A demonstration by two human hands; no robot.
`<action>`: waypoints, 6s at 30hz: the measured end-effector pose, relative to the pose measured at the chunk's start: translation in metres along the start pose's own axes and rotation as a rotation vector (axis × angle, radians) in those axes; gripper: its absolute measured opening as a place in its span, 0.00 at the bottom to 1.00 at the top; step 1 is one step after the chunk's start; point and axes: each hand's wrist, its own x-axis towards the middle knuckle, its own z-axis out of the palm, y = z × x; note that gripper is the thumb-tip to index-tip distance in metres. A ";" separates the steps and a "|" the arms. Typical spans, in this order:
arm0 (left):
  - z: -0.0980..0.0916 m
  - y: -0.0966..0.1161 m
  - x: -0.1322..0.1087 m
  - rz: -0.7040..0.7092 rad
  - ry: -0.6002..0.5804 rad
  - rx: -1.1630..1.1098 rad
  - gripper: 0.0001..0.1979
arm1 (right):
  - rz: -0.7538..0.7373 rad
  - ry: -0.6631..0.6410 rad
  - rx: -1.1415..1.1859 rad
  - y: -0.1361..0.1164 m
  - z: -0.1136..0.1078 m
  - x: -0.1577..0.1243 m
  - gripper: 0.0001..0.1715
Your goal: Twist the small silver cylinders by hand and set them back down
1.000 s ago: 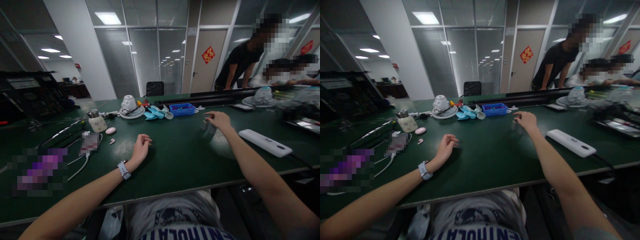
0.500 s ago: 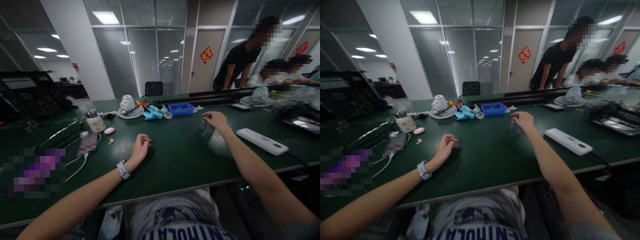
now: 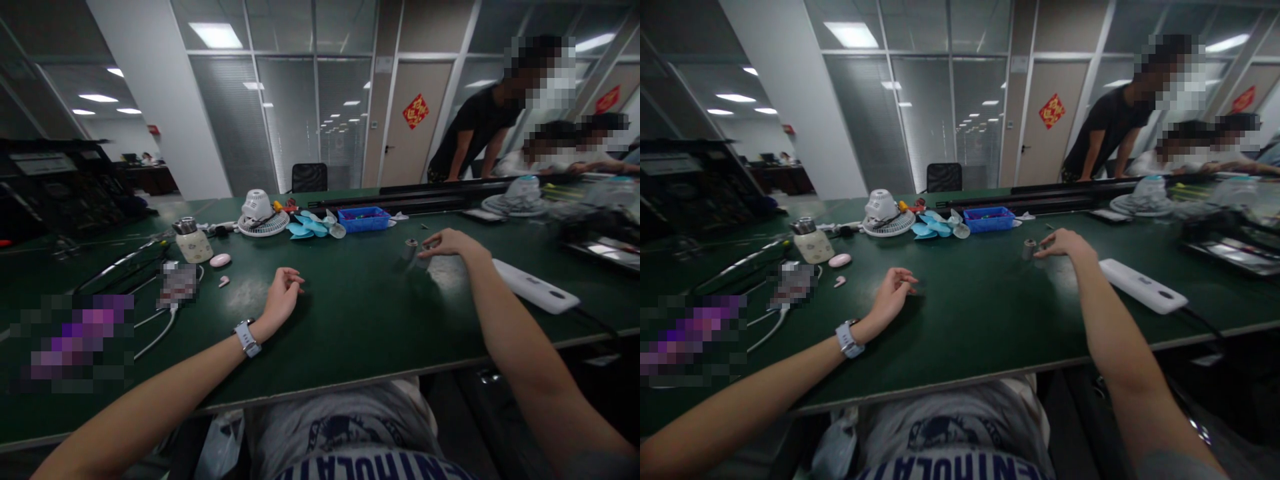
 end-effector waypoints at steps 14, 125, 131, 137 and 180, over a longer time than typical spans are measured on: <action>0.003 0.008 -0.002 0.112 -0.021 0.072 0.13 | -0.443 -0.026 0.272 -0.115 0.029 -0.055 0.26; -0.006 0.009 0.000 0.055 -0.139 0.329 0.11 | 0.058 0.119 -0.065 -0.005 -0.022 -0.027 0.21; -0.005 0.012 -0.001 0.063 -0.138 0.356 0.10 | -0.007 0.200 -0.144 -0.015 -0.014 -0.023 0.34; -0.005 0.011 0.000 0.050 -0.166 0.389 0.11 | -0.102 0.193 -0.329 -0.044 0.017 -0.016 0.38; 0.001 0.013 -0.003 0.166 -0.091 0.069 0.19 | -0.993 0.252 0.375 -0.201 0.097 -0.123 0.31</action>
